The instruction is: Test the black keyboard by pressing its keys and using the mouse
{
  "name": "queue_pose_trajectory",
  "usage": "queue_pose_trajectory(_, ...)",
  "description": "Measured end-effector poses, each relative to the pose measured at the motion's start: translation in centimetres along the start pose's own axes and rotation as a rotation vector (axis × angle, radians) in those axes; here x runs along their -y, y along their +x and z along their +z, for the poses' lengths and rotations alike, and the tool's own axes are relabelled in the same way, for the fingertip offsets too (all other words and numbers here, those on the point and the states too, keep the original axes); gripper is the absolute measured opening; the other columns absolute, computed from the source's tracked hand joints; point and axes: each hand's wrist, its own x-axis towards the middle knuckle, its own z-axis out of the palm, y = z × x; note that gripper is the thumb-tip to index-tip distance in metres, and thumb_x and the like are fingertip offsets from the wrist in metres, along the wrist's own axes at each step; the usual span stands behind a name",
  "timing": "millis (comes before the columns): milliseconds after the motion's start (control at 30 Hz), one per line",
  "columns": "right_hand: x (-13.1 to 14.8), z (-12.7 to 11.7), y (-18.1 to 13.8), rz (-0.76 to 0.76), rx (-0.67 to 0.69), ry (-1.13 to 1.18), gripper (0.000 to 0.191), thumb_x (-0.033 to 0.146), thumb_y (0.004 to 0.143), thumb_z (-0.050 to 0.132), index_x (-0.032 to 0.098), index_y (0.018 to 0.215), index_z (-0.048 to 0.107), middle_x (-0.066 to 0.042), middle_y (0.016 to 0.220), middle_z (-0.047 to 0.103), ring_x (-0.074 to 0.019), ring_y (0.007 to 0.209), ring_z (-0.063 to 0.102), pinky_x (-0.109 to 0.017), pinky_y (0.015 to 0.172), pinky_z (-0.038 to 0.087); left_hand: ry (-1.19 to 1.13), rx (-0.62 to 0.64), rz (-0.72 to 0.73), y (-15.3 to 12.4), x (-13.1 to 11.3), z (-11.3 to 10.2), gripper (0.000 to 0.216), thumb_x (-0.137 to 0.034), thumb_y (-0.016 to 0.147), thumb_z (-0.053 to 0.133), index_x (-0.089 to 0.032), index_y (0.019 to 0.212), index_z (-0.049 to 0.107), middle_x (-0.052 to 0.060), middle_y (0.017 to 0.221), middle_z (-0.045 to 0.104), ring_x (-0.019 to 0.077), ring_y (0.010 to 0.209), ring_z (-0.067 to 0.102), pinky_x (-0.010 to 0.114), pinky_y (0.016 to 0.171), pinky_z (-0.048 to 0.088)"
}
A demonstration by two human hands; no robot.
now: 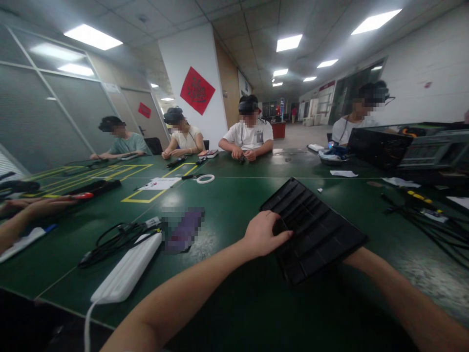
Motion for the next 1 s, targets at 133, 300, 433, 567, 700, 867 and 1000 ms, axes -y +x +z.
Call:
queue_pose_trajectory(133, -2.1, -2.2, 0.0, 0.121, -0.008, -0.233, 0.038, 0.030, 0.071, 0.052, 0.010, 0.102, 0.061, -0.009, 0.104, 0.064, -0.0242, 0.099, 0.057, -0.037, 0.089, 0.045, 0.229, -0.156, -0.240, 2.4, 3.9, -4.5, 0.039, -0.050, 0.072, 0.054, -0.016, 0.090, 0.060, 0.010, 0.088, 0.059, 0.0230, 0.085, 0.054, 0.029, 0.074, 0.039)
queue_pose_trajectory(300, -5.1, -3.4, -0.8, 0.442, 0.180, -0.464, 0.049, 0.032, 0.072, 0.049, 0.013, 0.116, 0.053, -0.015, 0.113, 0.058, -0.0316, 0.103, 0.053, -0.046, 0.090, 0.043, 0.611, -0.197, -0.677, 4.4, 12.3, -11.0, 0.050, -0.054, 0.074, 0.045, -0.009, 0.088, 0.063, 0.018, 0.092, 0.062, 0.0293, 0.090, 0.057, 0.033, 0.071, 0.041)
queue_pose_trajectory(433, -5.7, -3.1, -0.9, 0.415, 0.158, -0.490, 0.064, 0.043, 0.070, 0.049, 0.009, 0.124, 0.045, -0.016, 0.125, 0.049, -0.0332, 0.115, 0.044, -0.045, 0.098, 0.036, 0.700, -0.181, -0.887, 4.2, 17.5, -13.4, 0.051, -0.049, 0.073, 0.048, -0.005, 0.092, 0.064, 0.023, 0.098, 0.061, 0.0339, 0.096, 0.055, 0.036, 0.072, 0.042)
queue_pose_trajectory(567, -5.7, -2.8, -1.2, 0.391, 0.116, -0.532, 0.066, 0.046, 0.069, 0.049, 0.008, 0.124, 0.046, -0.015, 0.127, 0.047, -0.0339, 0.119, 0.039, -0.045, 0.101, 0.032, 0.636, -0.152, -1.014, 3.4, 20.2, -13.8, 0.045, -0.042, 0.071, 0.053, -0.004, 0.094, 0.063, 0.023, 0.104, 0.060, 0.0352, 0.100, 0.053, 0.038, 0.076, 0.042)
queue_pose_trajectory(700, -6.1, -2.7, -1.4, 0.419, 0.142, -0.453, 0.052, 0.038, 0.071, 0.047, 0.014, 0.117, 0.053, -0.012, 0.118, 0.055, -0.0302, 0.112, 0.047, -0.045, 0.096, 0.038, 0.581, -0.172, -1.028, 3.4, 20.2, -13.6, 0.039, -0.036, 0.069, 0.057, -0.002, 0.088, 0.064, 0.025, 0.101, 0.060, 0.0379, 0.099, 0.053, 0.041, 0.075, 0.042)
queue_pose_trajectory(867, -4.6, -2.0, -0.6, 0.409, 0.078, -0.277, 0.050, 0.036, 0.072, 0.047, 0.014, 0.117, 0.052, -0.012, 0.117, 0.056, -0.0298, 0.110, 0.047, -0.045, 0.095, 0.038, 0.546, -0.208, -0.854, 4.8, 16.6, -12.3, 0.047, -0.046, 0.077, 0.049, -0.001, 0.085, 0.060, 0.024, 0.099, 0.059, 0.0354, 0.097, 0.054, 0.039, 0.074, 0.041)
queue_pose_trajectory(1000, -0.9, -0.8, 0.4, 0.354, 0.075, 0.025, 0.053, 0.038, 0.074, 0.047, 0.019, 0.123, 0.044, -0.008, 0.124, 0.049, -0.0256, 0.116, 0.043, -0.044, 0.098, 0.034, 0.433, -0.175, -0.638, 5.0, 10.9, -8.1, 0.054, -0.057, 0.081, 0.034, -0.010, 0.088, 0.060, 0.012, 0.090, 0.062, 0.0212, 0.085, 0.058, 0.028, 0.068, 0.042)
